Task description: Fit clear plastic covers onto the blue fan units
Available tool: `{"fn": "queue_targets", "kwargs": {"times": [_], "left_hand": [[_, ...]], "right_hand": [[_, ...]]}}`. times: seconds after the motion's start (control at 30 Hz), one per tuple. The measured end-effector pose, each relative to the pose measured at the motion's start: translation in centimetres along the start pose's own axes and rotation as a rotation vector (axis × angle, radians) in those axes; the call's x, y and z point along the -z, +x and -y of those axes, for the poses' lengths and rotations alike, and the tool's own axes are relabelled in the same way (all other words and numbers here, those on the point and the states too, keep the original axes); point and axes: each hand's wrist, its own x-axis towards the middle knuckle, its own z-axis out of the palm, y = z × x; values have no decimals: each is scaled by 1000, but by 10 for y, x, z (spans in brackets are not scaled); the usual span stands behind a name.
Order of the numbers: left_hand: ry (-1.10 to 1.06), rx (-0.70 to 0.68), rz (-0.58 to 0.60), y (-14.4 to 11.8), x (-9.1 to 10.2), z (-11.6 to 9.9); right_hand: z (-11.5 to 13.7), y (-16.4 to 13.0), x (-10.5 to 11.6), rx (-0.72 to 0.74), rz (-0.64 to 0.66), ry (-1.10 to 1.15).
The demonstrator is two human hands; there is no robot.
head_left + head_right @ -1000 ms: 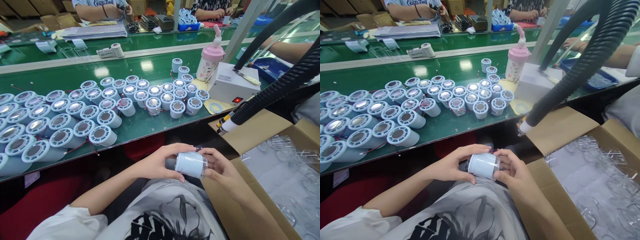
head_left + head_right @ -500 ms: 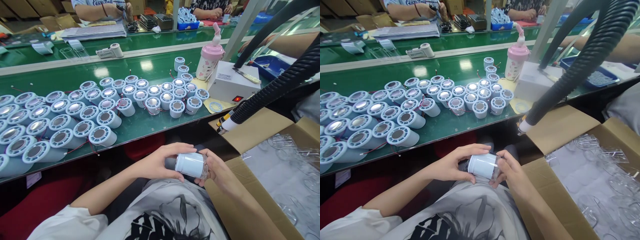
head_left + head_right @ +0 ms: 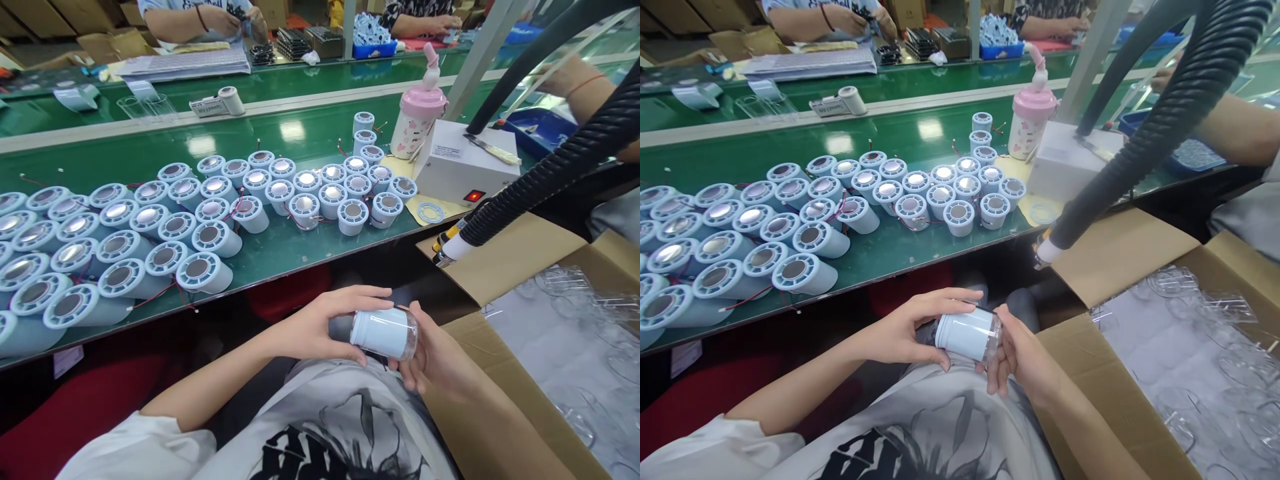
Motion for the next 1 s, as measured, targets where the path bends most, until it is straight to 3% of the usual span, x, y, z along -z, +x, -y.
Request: {"fn": "queue_targets", "kwargs": {"times": [0.17, 0.27, 0.37, 0.5, 0.6, 0.67, 0.87, 1.0], "left_hand": [[-22, 55, -28, -1, -3, -3], [-66, 159, -54, -1, -4, -8], [-94, 266, -80, -1, -4, -13], [-145, 340, -95, -1, -4, -17], [-210, 387, -72, 0, -4, -16], [-253, 401, -44, -1, -3, -15], [-291, 316, -10, -7, 0, -12], [-410, 392, 9, -10, -2, -7]], "right_hand": [[1, 1, 2, -115, 103, 29], [-5, 2, 7, -50, 106, -49], [-15, 1, 14, 305, -19, -250], [-20, -1, 23, 916, -122, -783], [-17, -1, 27, 1147, -99, -1086], [-15, -2, 27, 1096, -94, -1041], [-12, -7, 17, 567, -23, -381], [-11, -6, 17, 457, -63, -394]]}}
